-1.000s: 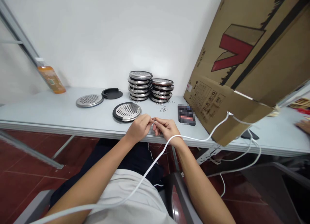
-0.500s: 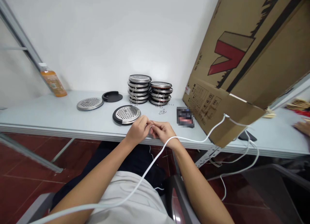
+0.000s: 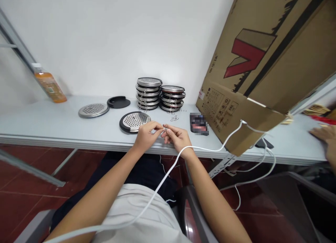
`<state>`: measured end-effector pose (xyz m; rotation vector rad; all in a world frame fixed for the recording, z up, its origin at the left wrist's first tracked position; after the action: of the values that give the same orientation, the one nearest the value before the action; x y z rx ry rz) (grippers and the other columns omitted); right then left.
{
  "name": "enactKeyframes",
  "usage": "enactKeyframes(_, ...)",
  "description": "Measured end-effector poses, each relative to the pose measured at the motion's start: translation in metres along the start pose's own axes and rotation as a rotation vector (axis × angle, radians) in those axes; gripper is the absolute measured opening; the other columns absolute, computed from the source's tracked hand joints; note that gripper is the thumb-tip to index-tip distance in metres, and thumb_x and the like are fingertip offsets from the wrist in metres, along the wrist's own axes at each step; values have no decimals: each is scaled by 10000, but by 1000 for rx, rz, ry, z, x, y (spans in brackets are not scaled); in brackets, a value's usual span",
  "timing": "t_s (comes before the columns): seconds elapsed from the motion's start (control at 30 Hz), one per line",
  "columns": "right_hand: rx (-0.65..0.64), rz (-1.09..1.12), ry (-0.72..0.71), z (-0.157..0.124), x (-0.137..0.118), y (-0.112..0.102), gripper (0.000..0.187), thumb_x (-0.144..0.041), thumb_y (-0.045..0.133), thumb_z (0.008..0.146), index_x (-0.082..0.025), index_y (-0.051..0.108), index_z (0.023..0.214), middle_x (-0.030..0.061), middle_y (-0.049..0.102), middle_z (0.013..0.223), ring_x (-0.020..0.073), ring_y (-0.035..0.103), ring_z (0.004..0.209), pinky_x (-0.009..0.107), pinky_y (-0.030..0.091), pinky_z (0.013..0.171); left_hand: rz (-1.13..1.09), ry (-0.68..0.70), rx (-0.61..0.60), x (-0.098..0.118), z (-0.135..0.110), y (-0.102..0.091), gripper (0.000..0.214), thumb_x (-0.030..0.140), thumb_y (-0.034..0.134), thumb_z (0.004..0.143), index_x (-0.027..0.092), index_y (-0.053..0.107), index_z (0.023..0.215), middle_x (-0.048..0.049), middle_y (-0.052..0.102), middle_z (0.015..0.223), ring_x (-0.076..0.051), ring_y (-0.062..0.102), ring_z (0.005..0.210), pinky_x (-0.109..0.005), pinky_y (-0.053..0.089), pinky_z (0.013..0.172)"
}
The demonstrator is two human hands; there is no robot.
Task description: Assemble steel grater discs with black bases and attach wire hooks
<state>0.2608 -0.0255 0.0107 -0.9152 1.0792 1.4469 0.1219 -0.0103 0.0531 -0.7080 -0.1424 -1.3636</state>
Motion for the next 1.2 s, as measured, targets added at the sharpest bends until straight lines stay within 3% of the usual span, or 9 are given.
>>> enactKeyframes(0.37,-61,43,26,-3,-1,2,465,-479,721,774,-126,704,1076,17,671,699,102,577,502,237,422,493,61,116,-41,9,-4,2,110,154,612,883,192,645,786,-29,709,808,-150,662,784,-284,510,747)
enactKeyframes(0.6,-104,9,3,-6,-3,5,455,-491,687,809,-134,704,1090,24,661,720,99,562,516,245,425,510,89,125,8,10,-6,-1,93,143,608,873,188,609,792,-30,710,814,-147,674,779,-277,521,725)
enactKeyframes(0.73,-146,-11,-2,-7,-5,6,393,-486,672,828,-134,719,996,20,643,719,93,552,520,241,425,518,102,180,25,12,-8,0,102,125,600,866,184,588,784,-23,706,798,-137,675,766,-257,521,714)
enactKeyframes(1.0,-180,40,24,-8,-3,5,386,-475,661,846,-144,699,1040,6,620,682,90,537,482,236,406,489,128,201,42,14,-8,-1,33,156,604,887,172,627,905,-18,708,809,-126,680,752,-231,533,711)
enactKeyframes(1.2,-168,-105,-40,-10,-10,9,390,-511,596,878,-143,699,953,-14,569,641,80,485,471,236,397,496,131,219,48,15,-10,-2,170,138,619,871,174,647,1035,-22,734,855,-130,695,782,-236,536,752)
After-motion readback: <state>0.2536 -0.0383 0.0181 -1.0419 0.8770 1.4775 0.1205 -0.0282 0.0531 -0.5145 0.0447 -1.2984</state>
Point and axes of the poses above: each hand's wrist, its own z-axis towards the middle knuckle, its own y-axis out of the palm, x = y × z, the point moved 6 cm from there along z, towards the middle knuckle
